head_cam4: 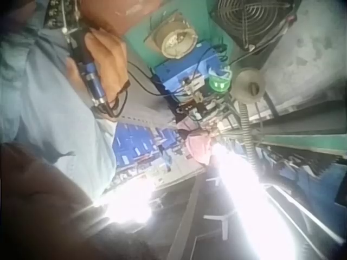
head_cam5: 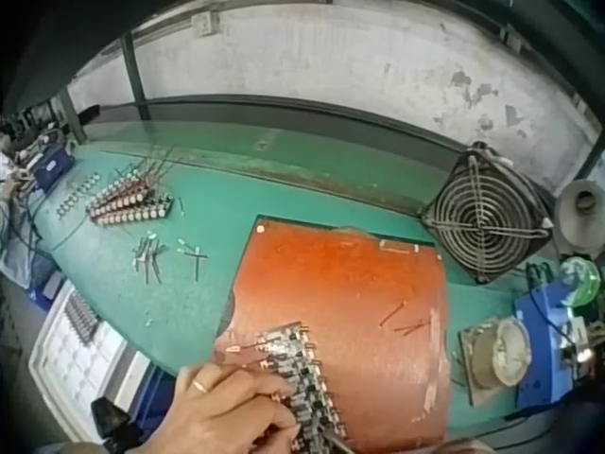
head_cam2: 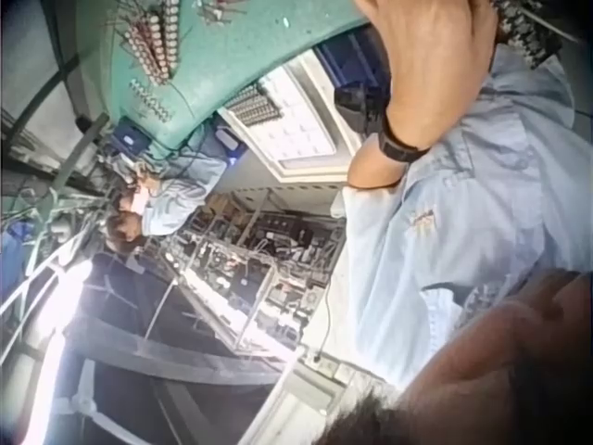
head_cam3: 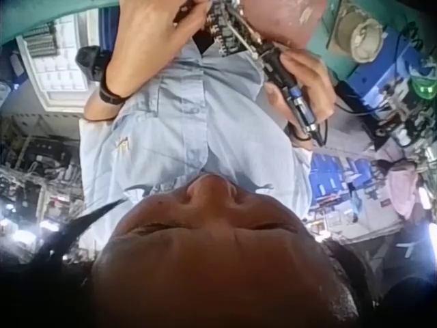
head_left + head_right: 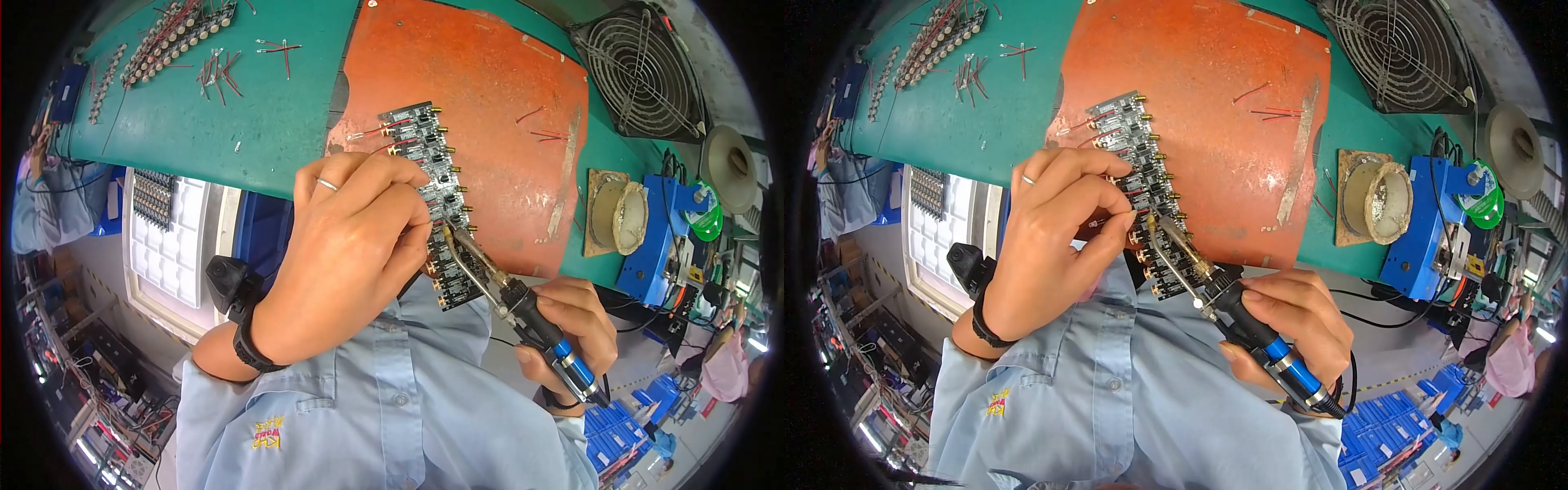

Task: Soldering multiple electronic components onto printed circuit boards at an assembly station.

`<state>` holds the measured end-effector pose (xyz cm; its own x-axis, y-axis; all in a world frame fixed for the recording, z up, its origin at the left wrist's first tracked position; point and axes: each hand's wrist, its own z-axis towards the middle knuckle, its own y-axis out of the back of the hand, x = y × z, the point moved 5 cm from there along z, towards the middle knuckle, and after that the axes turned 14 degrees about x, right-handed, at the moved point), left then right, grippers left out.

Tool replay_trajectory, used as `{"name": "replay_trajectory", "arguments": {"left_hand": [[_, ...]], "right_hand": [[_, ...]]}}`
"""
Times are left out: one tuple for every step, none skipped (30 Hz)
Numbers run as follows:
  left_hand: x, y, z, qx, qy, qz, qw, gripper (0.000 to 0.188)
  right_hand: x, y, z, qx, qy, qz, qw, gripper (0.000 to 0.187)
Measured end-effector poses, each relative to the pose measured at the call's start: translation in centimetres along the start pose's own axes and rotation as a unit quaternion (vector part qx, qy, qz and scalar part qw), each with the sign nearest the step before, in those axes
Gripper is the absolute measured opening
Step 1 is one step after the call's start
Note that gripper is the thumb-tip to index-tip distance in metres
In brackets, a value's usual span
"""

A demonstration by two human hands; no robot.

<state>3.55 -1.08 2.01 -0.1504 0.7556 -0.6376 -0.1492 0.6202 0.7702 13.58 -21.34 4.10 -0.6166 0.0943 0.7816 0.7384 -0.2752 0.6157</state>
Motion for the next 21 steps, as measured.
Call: {"name": "replay_trajectory", "arguments": {"left_hand": [[-0.1, 0.0, 0.0, 0.000, 0.000, 0.001, 1.000, 0.011], [-0.1, 0.1, 0.0, -0.001, -0.001, 0.003, 1.000, 0.011], [-0.1, 0.1, 0.0, 0.000, 0.000, 0.002, 1.000, 0.011], [-0.1, 0.1, 0.0, 0.000, 0.000, 0.003, 1.000, 0.011], [-0.1, 0.1, 0.0, 0.001, 0.000, 0.005, 1.000, 0.011], [-0.1, 0.1, 0.1, 0.001, 0.000, 0.006, 1.000, 0.011], [-0.1, 0.1, 0.1, 0.001, -0.001, 0.006, 1.000, 0.011], [-0.2, 0.1, 0.1, 0.001, 0.000, 0.006, 1.000, 0.011], [-0.2, 0.1, 0.1, 0.001, 0.001, 0.007, 1.000, 0.011], [-0.2, 0.1, 0.1, 0.000, 0.002, 0.009, 1.000, 0.011], [-0.2, 0.1, 0.1, 0.000, 0.002, 0.009, 1.000, 0.011], [-0.2, 0.1, 0.1, 0.000, 0.002, 0.008, 1.000, 0.011], [-0.2, 0.1, 0.1, 0.001, 0.002, 0.007, 1.000, 0.011], [-0.2, 0.1, 0.1, 0.002, 0.002, 0.006, 1.000, 0.012], [-0.2, 0.1, 0.0, 0.001, 0.003, 0.006, 1.000, 0.012], [-0.2, 0.2, 0.0, 0.003, 0.004, 0.006, 1.000, 0.011], [-0.2, 0.2, 0.0, 0.005, 0.004, 0.007, 1.000, 0.011], [-0.1, 0.2, 0.0, 0.006, 0.005, 0.007, 1.000, 0.011], [-0.1, 0.1, 0.0, 0.007, 0.004, 0.007, 1.000, 0.011], [-0.1, 0.1, 0.0, 0.004, 0.003, 0.007, 1.000, 0.011], [-0.1, 0.0, 0.0, 0.001, 0.002, 0.007, 1.000, 0.011]], "right_hand": [[0.2, 0.0, 0.1, 0.008, 0.000, -0.008, 1.000, 0.045], [0.4, 0.1, 0.2, 0.016, -0.001, -0.016, 1.000, 0.045], [0.5, 0.1, 0.3, 0.024, -0.001, -0.024, 0.999, 0.045], [0.6, 0.2, 0.4, 0.024, -0.002, -0.024, 0.999, 0.045], [0.9, 0.2, 0.5, 0.032, 0.009, -0.038, 0.999, 0.046], [1.2, 0.2, 0.7, 0.040, 0.021, -0.051, 0.998, 0.046], [1.4, 0.2, 0.7, 0.048, 0.033, -0.065, 0.996, 0.046], [1.4, 0.2, 0.7, 0.048, 0.032, -0.065, 0.996, 0.046], [1.3, 0.2, 0.7, 0.049, 0.032, -0.064, 0.996, 0.047], [1.3, 0.2, 0.8, 0.049, 0.031, -0.064, 0.996, 0.048], [1.3, 0.3, 0.8, 0.050, 0.030, -0.063, 0.996, 0.049], [1.2, 0.3, 0.6, 0.050, 0.031, -0.063, 0.996, 0.049], [1.1, 0.6, 0.2, 0.028, 0.029, -0.054, 0.998, 0.049], [1.1, 0.8, -0.1, 0.006, 0.029, -0.044, 0.999, 0.049], [1.0, 1.0, -0.4, -0.015, 0.028, -0.035, 0.999, 0.049], [0.9, 1.0, -0.4, -0.015, 0.028, -0.034, 0.999, 0.049], [0.8, 1.0, -0.4, -0.013, 0.025, -0.029, 0.999, 0.049], [0.7, 1.0, -0.4, -0.012, 0.021, -0.024, 0.999, 0.049], [0.6, 1.0, -0.5, -0.011, 0.016, -0.020, 1.000, 0.050], [0.6, 1.0, -0.4, -0.011, 0.016, -0.021, 1.000, 0.050], [0.6, 0.8, -0.3, -0.003, 0.015, -0.022, 1.000, 0.050]]}}
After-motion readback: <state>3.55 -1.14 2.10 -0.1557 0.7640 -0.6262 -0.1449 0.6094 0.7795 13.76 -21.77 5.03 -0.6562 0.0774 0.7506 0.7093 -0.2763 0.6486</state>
